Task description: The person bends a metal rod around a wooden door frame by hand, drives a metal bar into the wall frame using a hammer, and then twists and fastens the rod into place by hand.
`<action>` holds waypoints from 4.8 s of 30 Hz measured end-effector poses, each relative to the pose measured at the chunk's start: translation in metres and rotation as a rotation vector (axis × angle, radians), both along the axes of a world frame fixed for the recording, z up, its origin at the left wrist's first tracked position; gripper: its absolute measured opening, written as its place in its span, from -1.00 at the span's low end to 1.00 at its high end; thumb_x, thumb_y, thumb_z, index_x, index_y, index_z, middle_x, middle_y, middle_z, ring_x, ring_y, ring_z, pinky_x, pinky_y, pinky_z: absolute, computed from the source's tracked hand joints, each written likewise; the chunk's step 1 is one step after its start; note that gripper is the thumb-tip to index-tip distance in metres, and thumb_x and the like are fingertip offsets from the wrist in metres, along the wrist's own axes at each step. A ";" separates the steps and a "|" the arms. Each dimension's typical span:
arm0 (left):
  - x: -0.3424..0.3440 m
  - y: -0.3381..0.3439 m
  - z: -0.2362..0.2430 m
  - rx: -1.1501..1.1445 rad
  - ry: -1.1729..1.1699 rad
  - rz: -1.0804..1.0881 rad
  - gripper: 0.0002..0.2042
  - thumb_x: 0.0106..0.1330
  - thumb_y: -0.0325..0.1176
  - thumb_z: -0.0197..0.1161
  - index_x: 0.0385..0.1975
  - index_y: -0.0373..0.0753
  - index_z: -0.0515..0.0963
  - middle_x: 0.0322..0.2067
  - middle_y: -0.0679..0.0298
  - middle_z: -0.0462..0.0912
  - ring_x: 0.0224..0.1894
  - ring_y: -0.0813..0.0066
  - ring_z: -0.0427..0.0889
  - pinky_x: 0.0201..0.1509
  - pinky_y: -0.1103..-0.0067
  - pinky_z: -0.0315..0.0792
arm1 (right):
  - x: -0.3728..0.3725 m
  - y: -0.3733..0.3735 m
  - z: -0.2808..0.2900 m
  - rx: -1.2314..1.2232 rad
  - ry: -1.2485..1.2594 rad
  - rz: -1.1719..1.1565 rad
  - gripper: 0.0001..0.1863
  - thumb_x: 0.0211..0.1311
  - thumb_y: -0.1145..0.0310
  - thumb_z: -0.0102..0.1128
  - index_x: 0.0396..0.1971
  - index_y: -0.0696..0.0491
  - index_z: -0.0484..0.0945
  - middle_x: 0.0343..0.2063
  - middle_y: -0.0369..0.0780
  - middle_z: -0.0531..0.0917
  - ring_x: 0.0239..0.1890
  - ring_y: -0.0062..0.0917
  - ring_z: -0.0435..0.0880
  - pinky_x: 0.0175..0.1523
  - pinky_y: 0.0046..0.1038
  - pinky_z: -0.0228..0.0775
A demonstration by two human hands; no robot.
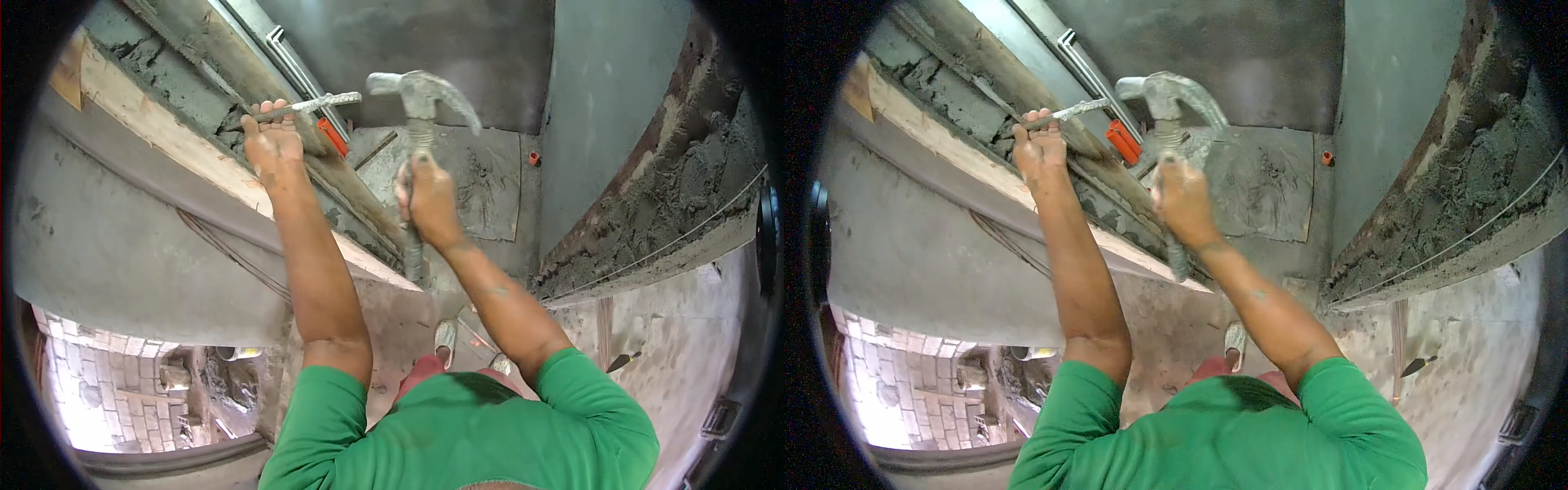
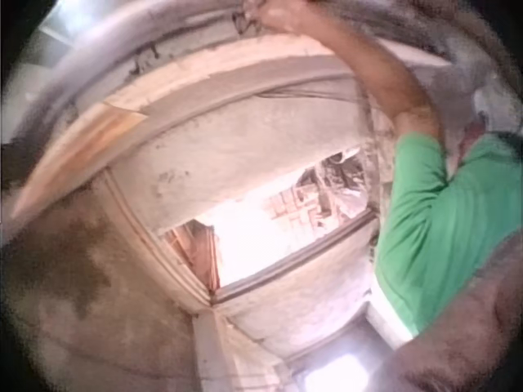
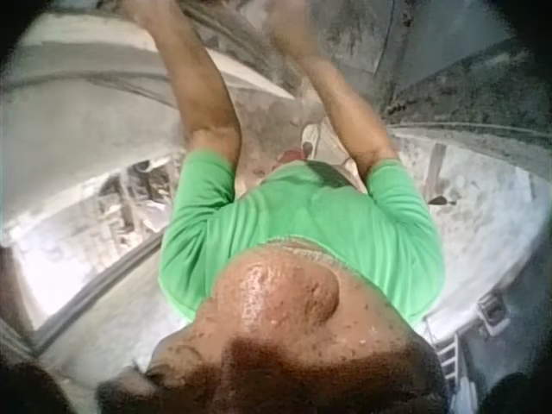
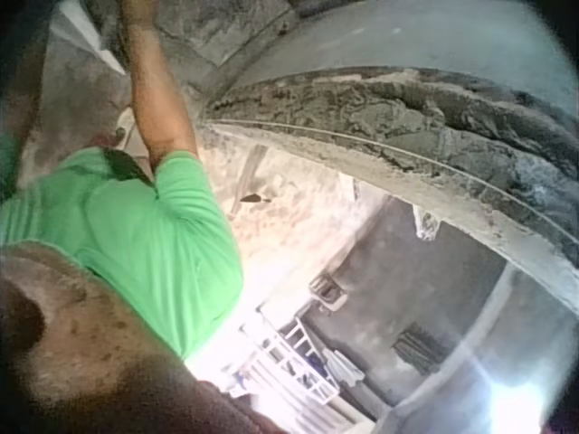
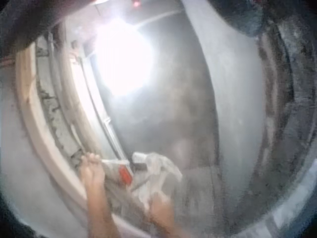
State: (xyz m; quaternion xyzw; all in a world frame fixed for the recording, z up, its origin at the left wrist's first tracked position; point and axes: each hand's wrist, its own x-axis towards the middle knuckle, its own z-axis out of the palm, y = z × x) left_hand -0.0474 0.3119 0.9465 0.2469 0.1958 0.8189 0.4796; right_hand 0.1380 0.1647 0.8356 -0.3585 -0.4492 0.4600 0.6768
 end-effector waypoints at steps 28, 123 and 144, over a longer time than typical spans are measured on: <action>0.002 0.001 -0.001 0.045 0.004 -0.052 -0.55 0.55 -0.02 -0.26 -0.18 -0.33 0.39 -0.22 0.11 0.48 -0.18 0.19 0.49 0.04 0.26 0.45 | -0.009 0.004 0.002 0.415 -0.417 -0.529 -0.51 0.51 0.03 -0.20 -0.55 0.08 0.39 -0.75 -0.30 0.41 -0.75 -0.60 0.38 -0.60 -0.50 0.21; 0.002 -0.001 -0.008 0.051 0.139 -0.063 -0.53 0.53 0.06 -0.27 -0.03 -0.25 0.36 -0.15 0.01 0.47 -0.16 0.07 0.51 -0.05 0.21 0.44 | 0.003 0.008 -0.006 0.331 0.097 -0.206 -0.45 0.45 -0.13 -0.23 -0.52 0.05 0.36 -0.74 -0.32 0.40 -0.74 -0.61 0.33 -0.63 -0.55 0.16; 0.003 -0.004 -0.004 0.027 0.140 -0.064 -0.50 0.52 0.09 -0.28 -0.03 -0.28 0.35 -0.15 0.02 0.46 -0.16 0.15 0.48 -0.01 0.22 0.44 | 0.000 0.009 0.006 0.009 0.106 0.025 -0.38 0.45 -0.19 -0.26 -0.55 0.08 0.35 -0.76 -0.32 0.41 -0.76 -0.62 0.34 -0.64 -0.55 0.16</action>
